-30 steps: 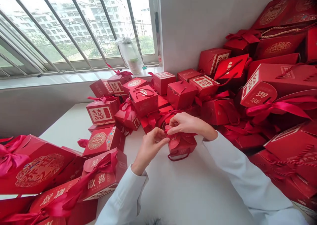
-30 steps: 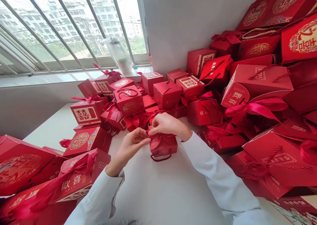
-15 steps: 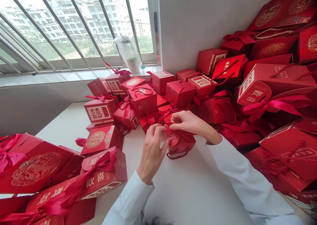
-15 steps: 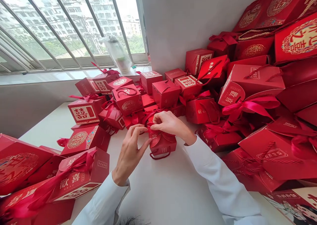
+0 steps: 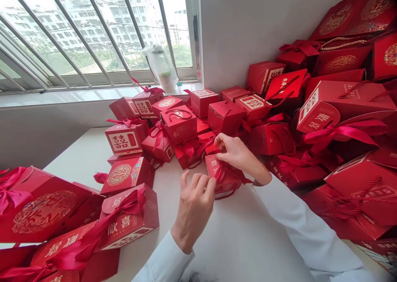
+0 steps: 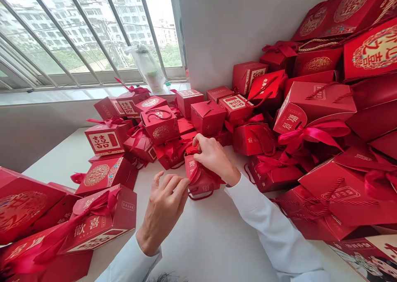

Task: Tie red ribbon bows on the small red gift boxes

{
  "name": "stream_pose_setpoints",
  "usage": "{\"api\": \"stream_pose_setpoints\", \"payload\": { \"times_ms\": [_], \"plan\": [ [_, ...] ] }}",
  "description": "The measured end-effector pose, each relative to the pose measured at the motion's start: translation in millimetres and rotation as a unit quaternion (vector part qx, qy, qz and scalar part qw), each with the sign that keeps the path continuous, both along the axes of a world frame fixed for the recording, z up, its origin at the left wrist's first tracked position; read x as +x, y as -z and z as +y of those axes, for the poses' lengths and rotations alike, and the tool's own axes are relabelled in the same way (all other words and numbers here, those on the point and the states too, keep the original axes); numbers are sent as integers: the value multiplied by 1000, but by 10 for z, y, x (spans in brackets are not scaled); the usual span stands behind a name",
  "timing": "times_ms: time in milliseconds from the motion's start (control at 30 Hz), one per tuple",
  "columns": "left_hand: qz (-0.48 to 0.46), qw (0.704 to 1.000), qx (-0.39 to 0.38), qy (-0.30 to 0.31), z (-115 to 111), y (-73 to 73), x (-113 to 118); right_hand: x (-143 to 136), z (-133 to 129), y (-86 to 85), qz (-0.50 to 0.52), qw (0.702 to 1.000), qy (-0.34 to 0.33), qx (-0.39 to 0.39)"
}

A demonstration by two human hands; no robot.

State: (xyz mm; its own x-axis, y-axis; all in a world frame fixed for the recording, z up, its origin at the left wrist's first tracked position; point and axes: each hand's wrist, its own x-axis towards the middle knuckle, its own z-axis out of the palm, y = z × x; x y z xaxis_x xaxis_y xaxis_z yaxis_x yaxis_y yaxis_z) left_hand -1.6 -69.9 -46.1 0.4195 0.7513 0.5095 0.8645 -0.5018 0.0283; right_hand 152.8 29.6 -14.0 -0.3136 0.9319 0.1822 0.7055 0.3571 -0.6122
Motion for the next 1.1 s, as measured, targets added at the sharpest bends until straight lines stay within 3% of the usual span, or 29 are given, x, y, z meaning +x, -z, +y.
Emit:
{"api": "stream_pose_setpoints", "payload": {
  "times_ms": [167,367,500,667,800,900,1000,1100],
  "plan": [
    [9,999,-36,-1,-44,-6,71,-99,-76,-14,-72,997,-1,41],
    [-129,976,-166,50,145,-206,-67,124,-104,-122,93,996,-13,3],
    [-199,968,-147,38,372,-302,-109,377,-324,-181,88,995,30,25],
    [-184,973,-102,92,663,-309,25,452,-675,-19,13,999,37,-18],
    [-129,972,-151,124,749,-266,112,416,-740,146,48,995,83,-41],
    [-148,966,-182,107,719,-212,86,437,-724,231,196,969,75,-133],
    [-177,961,-195,86,660,-148,29,470,-734,315,346,909,57,-227],
    [-200,958,-191,82,616,-74,2,471,-765,397,384,882,80,-261]
  ]
}}
